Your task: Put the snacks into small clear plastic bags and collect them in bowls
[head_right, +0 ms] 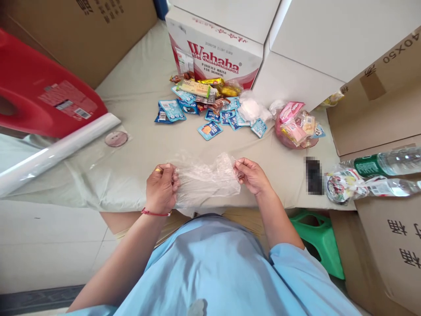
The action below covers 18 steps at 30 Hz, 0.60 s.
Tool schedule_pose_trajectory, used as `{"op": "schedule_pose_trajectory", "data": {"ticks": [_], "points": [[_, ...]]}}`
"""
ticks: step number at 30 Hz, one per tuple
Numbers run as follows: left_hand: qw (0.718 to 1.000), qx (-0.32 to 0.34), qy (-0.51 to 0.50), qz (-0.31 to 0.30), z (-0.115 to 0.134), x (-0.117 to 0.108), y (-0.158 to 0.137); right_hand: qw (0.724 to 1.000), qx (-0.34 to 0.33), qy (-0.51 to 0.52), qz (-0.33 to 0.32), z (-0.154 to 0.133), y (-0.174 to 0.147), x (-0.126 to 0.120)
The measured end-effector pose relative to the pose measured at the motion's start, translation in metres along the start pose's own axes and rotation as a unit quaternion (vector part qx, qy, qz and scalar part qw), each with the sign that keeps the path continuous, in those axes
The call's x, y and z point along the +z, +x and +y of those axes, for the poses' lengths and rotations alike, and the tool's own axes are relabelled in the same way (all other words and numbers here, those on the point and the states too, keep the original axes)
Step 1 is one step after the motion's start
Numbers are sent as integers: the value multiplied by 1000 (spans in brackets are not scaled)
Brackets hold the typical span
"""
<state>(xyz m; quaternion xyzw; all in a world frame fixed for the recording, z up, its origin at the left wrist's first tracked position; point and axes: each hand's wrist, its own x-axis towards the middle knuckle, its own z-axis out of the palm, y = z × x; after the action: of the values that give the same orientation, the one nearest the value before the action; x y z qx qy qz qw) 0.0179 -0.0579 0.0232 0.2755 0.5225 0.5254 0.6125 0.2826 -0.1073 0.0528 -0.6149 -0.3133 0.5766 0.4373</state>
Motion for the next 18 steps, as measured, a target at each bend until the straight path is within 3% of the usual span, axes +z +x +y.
{"op": "schedule_pose_trajectory", "data": {"ticks": [3,5,6,8,11,13,15,18], "points": [[1000,16,7,-10,-1,8,-2,980,-88,-131,119,11,1,-15],[999,27,25,-15,-4,13,-3,931,-196,-232,201,13,-3,-19],[999,32,35,-19,-5,15,-4,905,-247,-277,208,13,-5,-18],[998,40,53,-25,-9,19,-5,865,-319,-358,148,13,-10,-11],[995,53,81,-35,-14,23,-5,829,-351,-435,14,12,-10,4],[990,70,117,-45,-16,22,-3,829,-352,-435,-9,7,-3,8],[976,88,189,-64,-15,17,2,846,-354,-398,1,-5,6,3],[927,119,330,-136,-7,8,15,906,-293,-298,-68,-31,24,-14]]}}
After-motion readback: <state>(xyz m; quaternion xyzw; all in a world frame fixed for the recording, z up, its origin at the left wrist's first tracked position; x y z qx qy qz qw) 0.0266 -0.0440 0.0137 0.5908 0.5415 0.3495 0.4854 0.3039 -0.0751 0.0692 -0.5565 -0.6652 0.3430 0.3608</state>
